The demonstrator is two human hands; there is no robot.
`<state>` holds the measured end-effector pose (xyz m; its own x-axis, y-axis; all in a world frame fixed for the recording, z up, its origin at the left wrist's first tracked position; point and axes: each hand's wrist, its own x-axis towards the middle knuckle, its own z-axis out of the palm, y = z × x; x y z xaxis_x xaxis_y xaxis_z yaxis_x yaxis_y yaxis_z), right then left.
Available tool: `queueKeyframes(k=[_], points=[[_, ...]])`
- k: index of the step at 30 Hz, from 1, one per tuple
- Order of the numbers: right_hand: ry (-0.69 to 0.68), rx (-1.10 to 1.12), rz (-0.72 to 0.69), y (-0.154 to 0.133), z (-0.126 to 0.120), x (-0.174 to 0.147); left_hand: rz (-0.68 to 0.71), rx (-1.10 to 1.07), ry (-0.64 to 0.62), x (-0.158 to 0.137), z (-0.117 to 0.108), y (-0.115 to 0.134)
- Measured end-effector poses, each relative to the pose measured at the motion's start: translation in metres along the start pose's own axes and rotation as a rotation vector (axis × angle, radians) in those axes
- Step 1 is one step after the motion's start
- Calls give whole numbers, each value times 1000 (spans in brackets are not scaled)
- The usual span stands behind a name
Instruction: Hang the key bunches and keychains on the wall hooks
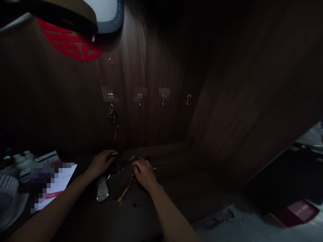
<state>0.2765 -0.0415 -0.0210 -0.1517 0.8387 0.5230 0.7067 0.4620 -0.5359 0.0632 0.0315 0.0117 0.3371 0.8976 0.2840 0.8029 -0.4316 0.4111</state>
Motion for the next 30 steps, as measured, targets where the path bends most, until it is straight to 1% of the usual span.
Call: queueKeyframes(k=[4, 8, 11, 15, 21, 24, 26, 27, 30], points=[[14, -7, -14, -1, -1, 0, -62, 70, -6, 19, 9, 7], [17, -8, -32, 1, -1, 0, -111, 100, 2, 25, 21, 18], [34, -12, -37, 2, -1, 0, -101, 67, 1, 24, 29, 24], [55, -8, -26, 1, 0, 1, -64, -52, -20, 22, 34, 27], [64, -25, -20, -3, 0, 3, -58, -307, 0, 20, 25, 33], [69, -20, -11, -4, -1, 4, -79, -436, 24, 13, 19, 41], [91, 10, -3, -4, -3, 5, -104, -548, 10, 5, 17, 46], [109, 34, 7, -4, -3, 5, -133, -642, -15, 0, 17, 48], [147, 134, 40, -5, -4, 6, -295, -1052, -118, -16, 21, 53]])
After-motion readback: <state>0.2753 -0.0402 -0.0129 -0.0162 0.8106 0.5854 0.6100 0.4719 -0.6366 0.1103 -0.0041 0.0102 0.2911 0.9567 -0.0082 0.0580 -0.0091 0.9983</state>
